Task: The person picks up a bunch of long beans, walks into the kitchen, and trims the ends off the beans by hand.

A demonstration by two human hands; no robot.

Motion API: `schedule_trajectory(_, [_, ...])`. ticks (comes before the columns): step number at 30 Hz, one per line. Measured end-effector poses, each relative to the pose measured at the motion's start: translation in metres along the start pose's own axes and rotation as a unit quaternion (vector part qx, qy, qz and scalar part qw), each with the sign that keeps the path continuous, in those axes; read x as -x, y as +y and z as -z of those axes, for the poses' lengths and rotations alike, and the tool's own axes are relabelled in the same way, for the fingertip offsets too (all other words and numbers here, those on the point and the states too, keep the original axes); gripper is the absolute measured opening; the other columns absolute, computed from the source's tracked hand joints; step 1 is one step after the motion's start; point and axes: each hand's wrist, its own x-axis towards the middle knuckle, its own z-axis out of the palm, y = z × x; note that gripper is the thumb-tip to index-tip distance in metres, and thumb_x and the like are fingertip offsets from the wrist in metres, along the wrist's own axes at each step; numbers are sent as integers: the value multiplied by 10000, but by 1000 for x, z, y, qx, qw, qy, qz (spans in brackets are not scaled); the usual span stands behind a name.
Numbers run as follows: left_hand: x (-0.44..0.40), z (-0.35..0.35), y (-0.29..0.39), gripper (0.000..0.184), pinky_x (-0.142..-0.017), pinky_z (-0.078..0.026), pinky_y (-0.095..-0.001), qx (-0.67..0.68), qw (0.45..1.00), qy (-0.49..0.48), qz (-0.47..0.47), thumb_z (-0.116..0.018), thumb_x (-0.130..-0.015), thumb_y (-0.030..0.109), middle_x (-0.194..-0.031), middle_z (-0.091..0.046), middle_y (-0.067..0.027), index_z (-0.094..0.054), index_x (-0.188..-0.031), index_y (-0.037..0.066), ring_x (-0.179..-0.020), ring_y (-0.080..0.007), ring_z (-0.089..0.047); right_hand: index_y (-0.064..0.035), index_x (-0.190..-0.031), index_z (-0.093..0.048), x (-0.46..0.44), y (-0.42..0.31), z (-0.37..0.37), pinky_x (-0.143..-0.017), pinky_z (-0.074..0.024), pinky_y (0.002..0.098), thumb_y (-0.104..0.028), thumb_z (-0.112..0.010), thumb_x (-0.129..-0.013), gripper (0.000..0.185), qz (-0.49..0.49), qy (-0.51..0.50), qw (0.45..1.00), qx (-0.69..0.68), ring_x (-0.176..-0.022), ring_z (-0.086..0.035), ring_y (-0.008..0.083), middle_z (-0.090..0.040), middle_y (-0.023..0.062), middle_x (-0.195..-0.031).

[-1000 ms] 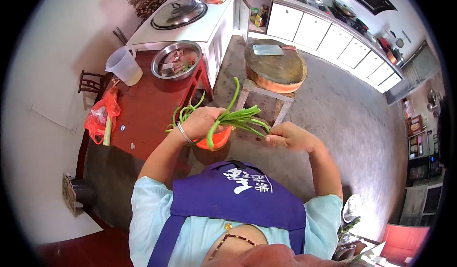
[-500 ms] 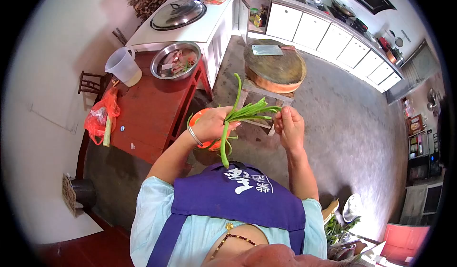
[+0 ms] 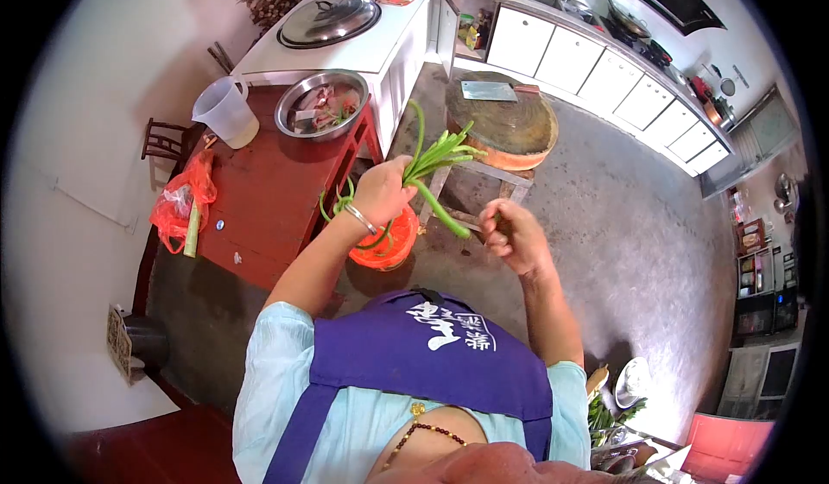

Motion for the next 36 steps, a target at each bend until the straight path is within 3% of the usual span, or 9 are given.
schedule_trajectory(5, [-18, 9, -1, 301, -706, -477, -477, -62, 997, 18, -35, -685, -805, 220, -839, -644, -186, -564, -1023, 52, -826, -386, -622, -22, -846, -555, -3, 8, -24, -385, -216, 186, -434, -343, -1021, 495, -50, -137, 989, 11, -485, -324, 55, -490, 25, -660])
schedule_trajectory(14, [-50, 1, -4, 284, -708, -481, -474, -88, 994, 7, -64, -680, -813, 270, -835, -641, -191, -582, -969, 54, -830, -387, -618, -40, -687, -516, 9, -4, -31, -379, -214, 200, -459, -353, -1012, 555, -69, -170, 976, 121, -453, -306, 57, -411, -1, -563])
schedule_trajectory(17, [-61, -2, -5, 273, -654, -502, -417, -44, 997, 11, -66, -692, -813, 250, -778, -661, -147, -595, -949, 34, -730, -305, -653, -50, -683, -507, 7, 1, -24, -386, -218, 206, -439, -367, -1013, 529, -49, -167, 978, 117, -456, -304, 62, -390, -4, -557])
schedule_trajectory(19, [-72, 5, 0, 272, -612, -493, -367, 145, 989, -35, 13, -699, -820, 246, -732, -656, -114, -612, -927, 13, -663, -228, -637, -56, -699, -513, 9, 0, -20, -397, -223, 209, -446, -368, -1012, 521, -3, -167, 982, 84, -465, -305, 65, -389, -11, -571])
schedule_trajectory(21, [-87, 18, 8, 246, -535, -452, -290, 280, 957, -60, 56, -700, -831, 218, -664, -616, -41, -619, -884, -8, -575, -112, -567, -72, -695, -484, 8, -3, -14, -405, -227, 209, -374, -404, -1014, 446, 40, -143, 988, 47, -487, -304, 65, -395, -18, -603])
schedule_trajectory(22, [-94, 22, 7, 265, -511, -448, -280, 382, 921, -68, 30, -697, -838, 276, -626, -587, -33, -627, -805, 22, -521, -132, -544, -73, -717, -491, 7, -4, -13, -410, -232, 208, -361, -413, -1012, 420, 44, -119, 990, 58, -495, -312, 65, -402, -20, -613])
schedule_trajectory(24, [-106, 33, 10, 215, -516, -464, -280, 507, 845, -102, 131, -701, -851, 243, -657, -568, -25, -615, -817, 49, -543, -126, -540, -76, -761, -504, 5, -5, -8, -419, -242, 204, -336, -432, -1008, 367, 52, -72, 993, 80, -512, -328, 66, -416, -23, -634])
schedule_trajectory(27, [-119, 43, 22, 169, -547, -497, -285, 632, 753, -99, 157, -697, -859, 188, -725, -571, -26, -594, -860, 54, -600, -122, -560, -81, -892, -551, 0, 11, 2, -435, -278, 196, -272, -481, -995, 228, 30, -46, 994, 91, -528, -362, 54, -457, -30, -687])
schedule_trajectory(36, [-179, 42, 50, 144, -672, -535, -412, 756, 619, -77, 197, -621, -896, 97, -803, -582, -98, -524, -950, 7, -704, -219, -591, -75, -974, -581, -1, 3, -1, -465, -316, 190, -223, -496, -990, 171, 100, -8, 988, 120, -547, -388, 39, -472, -40, -721])
